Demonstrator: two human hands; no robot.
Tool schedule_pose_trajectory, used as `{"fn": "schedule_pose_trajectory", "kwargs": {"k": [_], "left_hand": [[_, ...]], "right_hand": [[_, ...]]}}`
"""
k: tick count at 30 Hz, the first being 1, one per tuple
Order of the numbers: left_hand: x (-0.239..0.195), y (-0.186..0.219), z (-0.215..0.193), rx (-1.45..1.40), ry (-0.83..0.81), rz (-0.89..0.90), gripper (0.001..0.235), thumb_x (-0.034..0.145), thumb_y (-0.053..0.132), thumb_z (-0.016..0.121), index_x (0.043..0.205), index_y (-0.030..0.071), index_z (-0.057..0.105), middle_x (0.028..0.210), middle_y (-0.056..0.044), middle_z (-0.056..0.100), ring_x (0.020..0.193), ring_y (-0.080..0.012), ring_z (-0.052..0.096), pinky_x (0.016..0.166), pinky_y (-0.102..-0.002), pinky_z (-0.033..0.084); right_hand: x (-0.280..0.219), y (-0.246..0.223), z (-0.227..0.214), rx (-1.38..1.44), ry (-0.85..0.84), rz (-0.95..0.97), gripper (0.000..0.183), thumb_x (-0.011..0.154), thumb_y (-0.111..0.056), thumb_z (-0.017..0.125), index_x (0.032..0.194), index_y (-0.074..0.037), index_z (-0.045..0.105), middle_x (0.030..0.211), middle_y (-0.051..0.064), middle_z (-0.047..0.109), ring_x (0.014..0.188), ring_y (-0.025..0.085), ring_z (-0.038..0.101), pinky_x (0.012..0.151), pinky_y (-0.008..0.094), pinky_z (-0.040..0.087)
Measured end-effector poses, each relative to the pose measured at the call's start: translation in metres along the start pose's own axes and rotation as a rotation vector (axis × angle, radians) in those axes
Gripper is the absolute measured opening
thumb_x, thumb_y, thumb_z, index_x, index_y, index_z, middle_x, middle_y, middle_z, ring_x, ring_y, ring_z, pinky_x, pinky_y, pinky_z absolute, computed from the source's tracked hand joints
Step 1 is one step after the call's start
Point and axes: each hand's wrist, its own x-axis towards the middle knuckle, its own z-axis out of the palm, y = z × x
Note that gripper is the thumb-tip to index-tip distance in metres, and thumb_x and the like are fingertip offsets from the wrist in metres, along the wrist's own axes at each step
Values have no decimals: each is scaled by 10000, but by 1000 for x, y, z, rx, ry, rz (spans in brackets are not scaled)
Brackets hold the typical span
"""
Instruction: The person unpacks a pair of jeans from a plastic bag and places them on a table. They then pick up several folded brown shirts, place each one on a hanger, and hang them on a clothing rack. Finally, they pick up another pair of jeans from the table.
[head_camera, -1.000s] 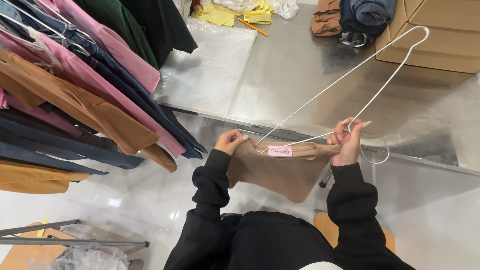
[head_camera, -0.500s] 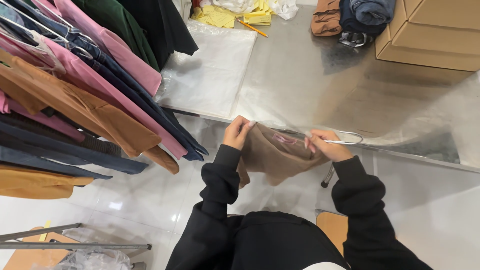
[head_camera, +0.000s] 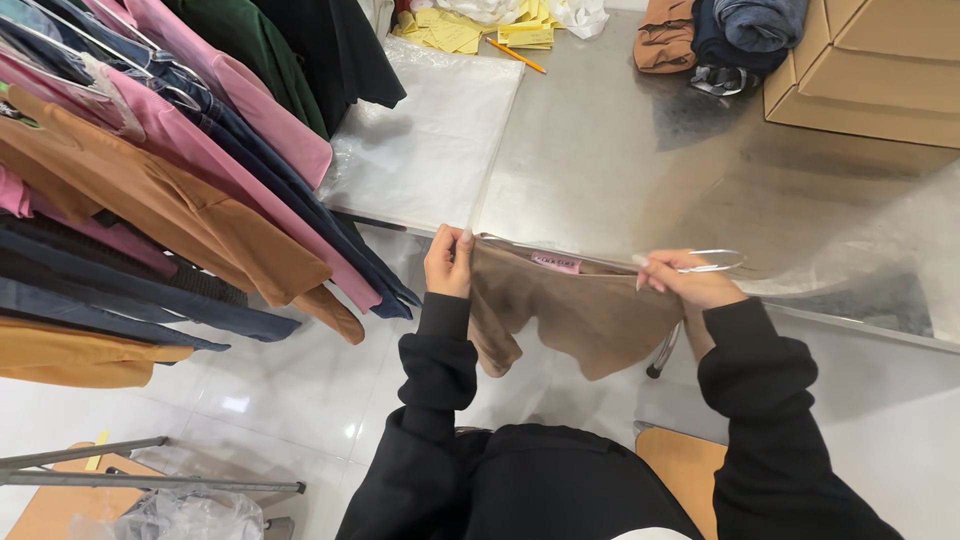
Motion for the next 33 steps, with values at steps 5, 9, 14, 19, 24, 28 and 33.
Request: {"fn": "schedule_pose_trajectory", "kwargs": {"k": [5,9,14,19,24,28,33], "left_hand": [[-2,14,14,42,17,63,271,1058,287,601,840,127,630,708,-42,496,665,-180,553,687,-297,485],[4,28,19,62,19,86,263,1056,289,599,852,126,636,709,-38,488,657,-188,550,681,-305,486],[4,25,25,160,-87,176,250,1040,297,602,850,137,626,745,-7,453,736,-229,555,745,-316,481],[10,29,27,235,-254,213,232,999,309,652,882,110,640,774,-36,468,762,-266,560,755,-373,502],[2,11,59,349,-403,257,179,979,305,656,929,135,629,861,-74,501,849,-342,615,772,-429,546],[0,12,77,422,-517,214,210,976,382,645,921,180,632,931,-18,538,863,-289,663,773,-415,582],[8,-30,52,466,-529,209,171,1030,335,568,975,173,572,923,-36,533,894,-340,677,761,-430,586]], "right_hand": [[5,21,-24,-50,132,-89,237,1058,-234,587,953,-74,727,585,62,631,623,94,439,631,230,329],[5,25,-30,-29,231,-84,169,1062,-233,611,1059,-90,700,698,128,723,750,103,567,745,218,409],[18,43,-36,-116,95,92,154,1007,-241,614,1022,-107,687,560,82,678,459,87,393,468,223,301],[10,-6,-48,-181,-12,79,115,971,-207,629,994,-111,688,487,65,643,438,102,407,466,221,306],[21,-48,-25,-239,-18,-41,110,914,-197,697,935,-89,701,441,61,621,389,148,509,460,230,389],[39,-51,-10,-309,10,-126,103,892,-198,746,880,-102,709,449,14,585,410,98,493,468,201,377],[39,-35,-13,-193,37,-125,132,897,-218,763,908,-98,707,507,-3,563,475,55,436,500,198,360]]}}
